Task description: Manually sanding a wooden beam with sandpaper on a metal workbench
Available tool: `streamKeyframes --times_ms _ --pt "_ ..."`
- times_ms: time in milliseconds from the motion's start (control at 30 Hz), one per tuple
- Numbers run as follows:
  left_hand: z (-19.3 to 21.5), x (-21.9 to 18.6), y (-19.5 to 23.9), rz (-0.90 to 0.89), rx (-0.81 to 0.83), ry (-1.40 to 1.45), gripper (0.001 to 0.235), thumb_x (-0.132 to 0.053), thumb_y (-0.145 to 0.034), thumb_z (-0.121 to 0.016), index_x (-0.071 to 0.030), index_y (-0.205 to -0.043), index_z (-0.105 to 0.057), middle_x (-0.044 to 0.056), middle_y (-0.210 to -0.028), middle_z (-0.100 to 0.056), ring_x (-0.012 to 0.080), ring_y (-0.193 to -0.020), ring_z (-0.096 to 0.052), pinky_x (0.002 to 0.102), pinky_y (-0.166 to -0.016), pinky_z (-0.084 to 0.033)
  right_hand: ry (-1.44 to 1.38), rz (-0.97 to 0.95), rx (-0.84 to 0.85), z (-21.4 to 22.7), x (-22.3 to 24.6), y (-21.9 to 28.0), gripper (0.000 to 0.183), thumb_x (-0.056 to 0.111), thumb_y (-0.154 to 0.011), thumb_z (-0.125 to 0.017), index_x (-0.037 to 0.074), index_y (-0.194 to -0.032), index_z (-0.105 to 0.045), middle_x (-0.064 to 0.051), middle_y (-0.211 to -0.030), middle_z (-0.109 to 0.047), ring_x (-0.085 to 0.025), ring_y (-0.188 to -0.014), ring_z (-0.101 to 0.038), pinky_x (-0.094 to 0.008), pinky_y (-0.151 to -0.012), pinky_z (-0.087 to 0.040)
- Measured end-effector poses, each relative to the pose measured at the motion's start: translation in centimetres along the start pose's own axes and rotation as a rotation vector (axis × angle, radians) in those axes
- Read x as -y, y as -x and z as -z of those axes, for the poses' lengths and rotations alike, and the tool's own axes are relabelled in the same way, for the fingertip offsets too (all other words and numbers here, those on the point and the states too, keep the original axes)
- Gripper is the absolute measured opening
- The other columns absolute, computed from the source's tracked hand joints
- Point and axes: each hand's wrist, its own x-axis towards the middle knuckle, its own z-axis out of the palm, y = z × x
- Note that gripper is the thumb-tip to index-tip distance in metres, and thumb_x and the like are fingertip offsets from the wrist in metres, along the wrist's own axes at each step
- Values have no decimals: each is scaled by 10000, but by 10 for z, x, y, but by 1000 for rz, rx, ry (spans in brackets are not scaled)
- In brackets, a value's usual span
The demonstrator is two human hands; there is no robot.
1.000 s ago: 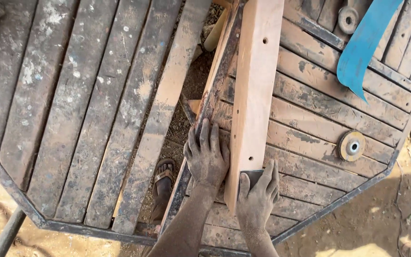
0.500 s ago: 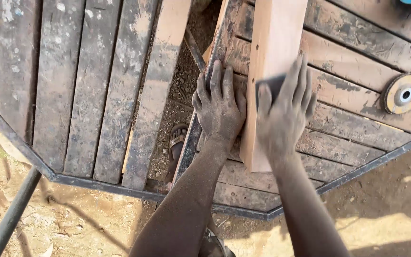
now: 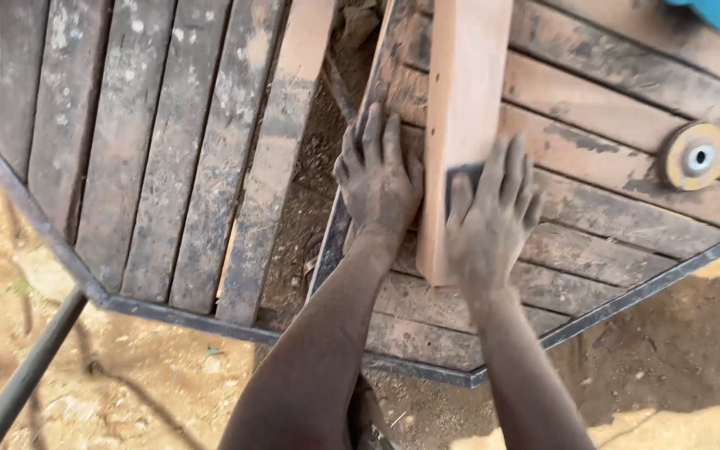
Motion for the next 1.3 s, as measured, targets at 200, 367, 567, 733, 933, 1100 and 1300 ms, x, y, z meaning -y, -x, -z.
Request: streamKeyframes --times_ms 200,367,567,733,933,1100,1300 --pt "1 -7 -10 56 198 13 517 -447 -1038 -486 -199 -1485 -561 17 -1616 -454 399 -1393 -503 560 -1022 -475 76 139 8 -3 -13 34 669 419 -1082 -327 -3 -1602 -325 -171 -1667 -342 -333 -1550 -308 -557 -1241 -231" --pt "15 -16 -21 49 103 57 440 -381 -1008 -561 -173 -1389 -635 34 -1526 -558 396 -1311 -573 535 -978 -500 -38 82 -7 -21 12 -108 612 337 -1095 -362 -10 -1594 -291 -197 -1665 -303 -370 -1520 -309 -607 -1186 -255" --pt "18 -17 -27 62 144 46 420 -374 -1002 -556 -180 -1360 -655 40 -1499 -579 388 -1316 -572 520 -1013 -478 -138 41 83 -45 39 -284 593 393 -1132 -273 63 -1618 -192 -162 -1683 -259 -386 -1519 -317 -627 -1162 -269" --pt "21 -19 -28 78 145 62 412 -359 -1012 -521 -170 -1353 -654 50 -1481 -588 398 -1292 -585 540 -993 -490 -235 -53 141 -82 30 -388 573 448 -1149 -278 120 -1592 -119 -210 -1549 -415 -443 -1345 -493 -596 -975 -451" --pt "19 -18 -28 47 78 29 371 -357 -1016 -547 -170 -1307 -681 45 -1463 -610 384 -1260 -617 514 -973 -502 -105 -34 142 -83 33 -373 487 419 -1100 -372 23 -1361 -481 -220 -1350 -527 -395 -1269 -477 -603 -1013 -450" --pt "17 -15 -22 13 65 35 384 -340 -1003 -572 -151 -1320 -676 52 -1465 -607 383 -1266 -613 521 -975 -504 -59 111 85 -40 36 -229 644 544 -1146 -284 102 -1605 -190 -122 -1679 -257 -394 -1533 -287 -651 -1207 -202" --pt "9 -9 -13 -19 35 34 423 -331 -979 -585 -155 -1359 -651 48 -1506 -566 389 -1291 -590 540 -981 -509 -7 156 83 -6 1 -37 710 506 -1099 -354 76 -1643 -196 -123 -1719 -210 -323 -1589 -236 -580 -1267 -117"
